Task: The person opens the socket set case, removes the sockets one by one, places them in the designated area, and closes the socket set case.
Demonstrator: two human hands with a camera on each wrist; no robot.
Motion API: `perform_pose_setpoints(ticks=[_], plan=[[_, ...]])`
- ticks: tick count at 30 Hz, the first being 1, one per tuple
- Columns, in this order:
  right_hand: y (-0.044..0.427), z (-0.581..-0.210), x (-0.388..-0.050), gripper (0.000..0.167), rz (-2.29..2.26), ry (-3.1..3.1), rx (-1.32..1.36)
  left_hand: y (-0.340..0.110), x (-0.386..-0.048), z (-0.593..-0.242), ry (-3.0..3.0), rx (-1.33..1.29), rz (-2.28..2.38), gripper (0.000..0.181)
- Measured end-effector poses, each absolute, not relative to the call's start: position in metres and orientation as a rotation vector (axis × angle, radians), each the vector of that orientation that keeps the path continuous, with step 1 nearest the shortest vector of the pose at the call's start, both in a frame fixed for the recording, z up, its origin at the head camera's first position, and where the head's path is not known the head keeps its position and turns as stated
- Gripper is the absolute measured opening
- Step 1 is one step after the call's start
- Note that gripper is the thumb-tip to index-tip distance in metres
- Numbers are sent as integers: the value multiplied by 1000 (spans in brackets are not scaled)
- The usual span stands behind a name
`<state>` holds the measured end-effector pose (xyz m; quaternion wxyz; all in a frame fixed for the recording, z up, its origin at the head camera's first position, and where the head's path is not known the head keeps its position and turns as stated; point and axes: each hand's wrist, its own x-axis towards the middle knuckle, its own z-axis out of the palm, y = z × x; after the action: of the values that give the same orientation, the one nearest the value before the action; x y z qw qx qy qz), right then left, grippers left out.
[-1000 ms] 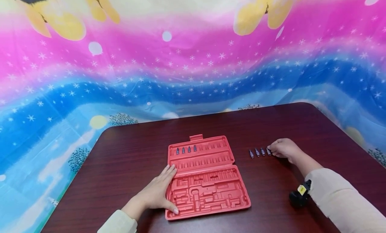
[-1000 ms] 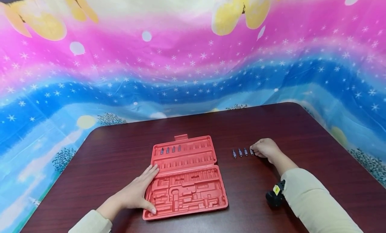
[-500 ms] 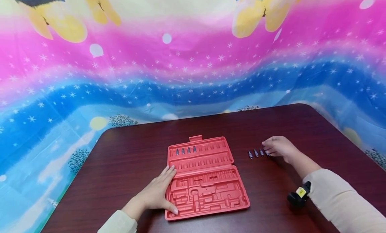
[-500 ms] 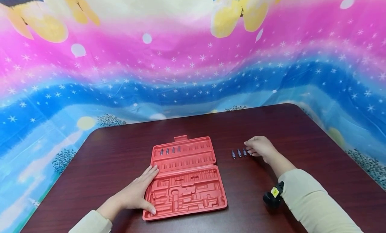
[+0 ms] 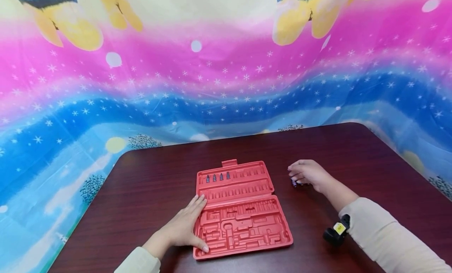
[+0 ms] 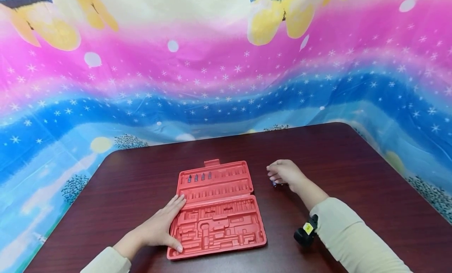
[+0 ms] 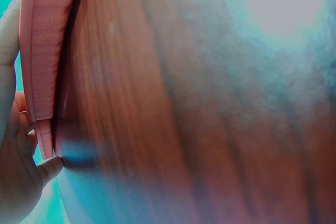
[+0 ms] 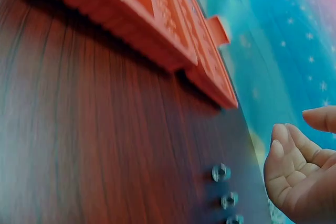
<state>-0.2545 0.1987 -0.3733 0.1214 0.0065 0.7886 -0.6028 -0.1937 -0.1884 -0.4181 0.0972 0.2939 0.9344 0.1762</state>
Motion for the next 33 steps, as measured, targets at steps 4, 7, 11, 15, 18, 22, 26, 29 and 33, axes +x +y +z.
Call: perform_pose_setpoints(ticks=[4, 7, 11, 15, 18, 22, 26, 29, 33], plan=[[184, -372, -258, 34, -1768, 2289, -2, -188, -193, -417, 2765, 871, 526, 121], [172, -371, -261, 33, -1771, 2278, -12, -189, -193, -417, 2767, 869, 527, 121], [158, -370, -264, 32, -1779, 2265, -14, -189, -193, -417, 2766, 853, 519, 121], [147, -372, -267, 32, -1791, 2244, -22, -188, -193, -417, 2762, 842, 512, 122], [140, -376, -269, 33, -1808, 2208, -30, -187, -193, -416, 2762, 843, 512, 122], [132, -379, -274, 31, -1831, 2147, -24, -187, -193, -416, 2760, 852, 511, 121], [123, -382, -279, 29, -1833, 2112, -13, -187, -193, -417, 2755, 859, 511, 121], [113, -383, -282, 29, -1816, 2109, -8, -188, -193, -417, 2754, 856, 504, 121], [100, -383, -289, 28, -1781, 2132, 10, -188, -193, -417, 2754, 852, 499, 121]])
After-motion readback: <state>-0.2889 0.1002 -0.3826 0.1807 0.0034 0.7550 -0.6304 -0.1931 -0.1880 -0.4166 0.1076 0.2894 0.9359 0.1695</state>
